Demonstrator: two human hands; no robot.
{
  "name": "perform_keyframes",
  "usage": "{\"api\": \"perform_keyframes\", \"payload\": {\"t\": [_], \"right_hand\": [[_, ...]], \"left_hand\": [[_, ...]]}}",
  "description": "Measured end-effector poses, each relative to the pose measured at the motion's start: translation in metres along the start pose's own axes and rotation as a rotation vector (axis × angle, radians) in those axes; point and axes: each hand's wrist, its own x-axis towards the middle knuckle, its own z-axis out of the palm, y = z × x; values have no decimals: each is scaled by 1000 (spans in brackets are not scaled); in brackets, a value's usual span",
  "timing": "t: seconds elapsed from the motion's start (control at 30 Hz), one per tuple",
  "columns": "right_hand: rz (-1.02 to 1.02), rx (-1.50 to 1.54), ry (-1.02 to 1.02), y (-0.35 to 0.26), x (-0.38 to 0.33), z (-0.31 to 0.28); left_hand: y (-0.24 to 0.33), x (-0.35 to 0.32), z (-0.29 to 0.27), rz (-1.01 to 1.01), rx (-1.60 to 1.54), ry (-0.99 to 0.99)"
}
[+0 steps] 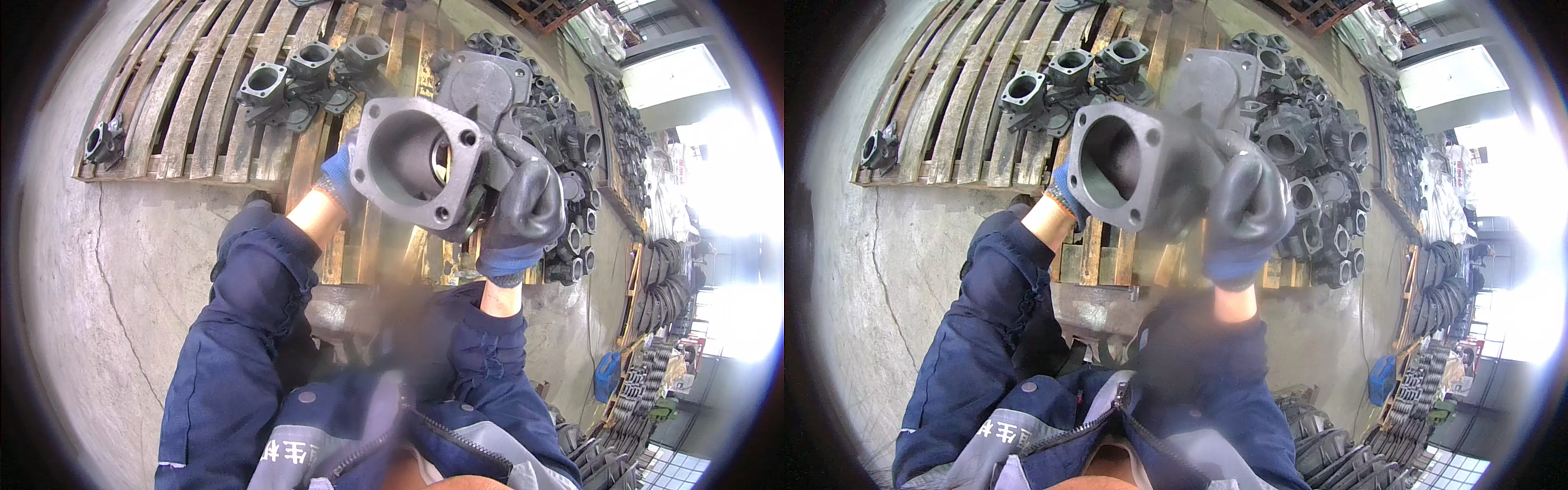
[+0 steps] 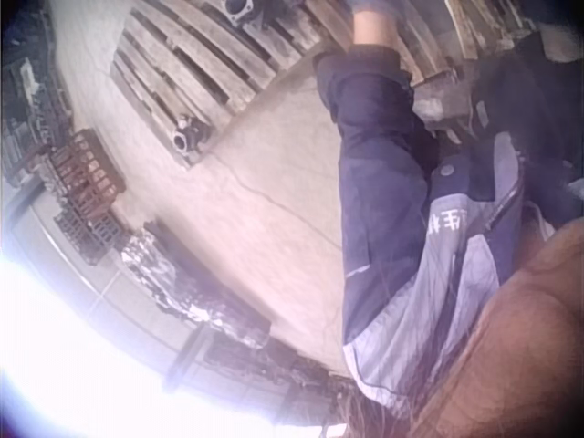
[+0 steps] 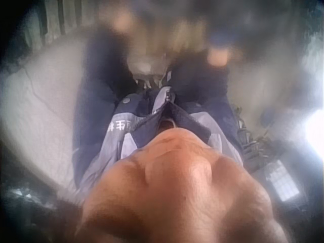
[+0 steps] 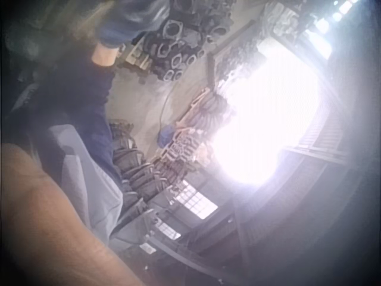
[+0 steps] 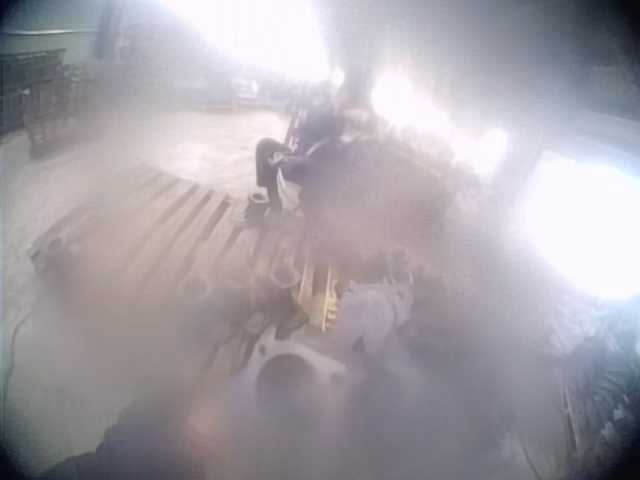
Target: The person sits on the floor and repeatedly picks up dark metal castings from a wooden pallet, wipes them with gloved hands, and places them back. The person turns the parts over to wipe different sides and continues the cycle with multiple similar items.
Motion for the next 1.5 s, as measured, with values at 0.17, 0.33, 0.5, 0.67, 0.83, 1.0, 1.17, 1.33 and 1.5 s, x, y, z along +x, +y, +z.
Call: {"api": "perform_keyframes", "payload": {"t": [0.17,0.33,0.5,0.67,0.83,1.0,1.17,1.33,1.5], "right_hand": [[303,340,-59,25,2,6],[159,153,-201,54,3,2],[770,733,-76,65,-5,-6],[315,329,-307,64,-7,-12],[439,209,-307,53,-17,-14],[106,-209,-319,48,-24,4],[98,376,-246,21,-13,-2],[-18,327,-288,-27,-8,-14],[-190,322,-295,-43,-16,-3]], "left_hand": [[26,9,12,-49,74,31],[42,6,18,-46,310,-152],[57,3,22,-163,315,-57],[56,-3,15,-80,422,-92],[21,2,10,64,411,159],[12,3,-21,-73,294,1],[10,11,-29,114,432,-45],[8,4,-31,22,119,-80],[11,-28,-27,-77,246,30]]}}
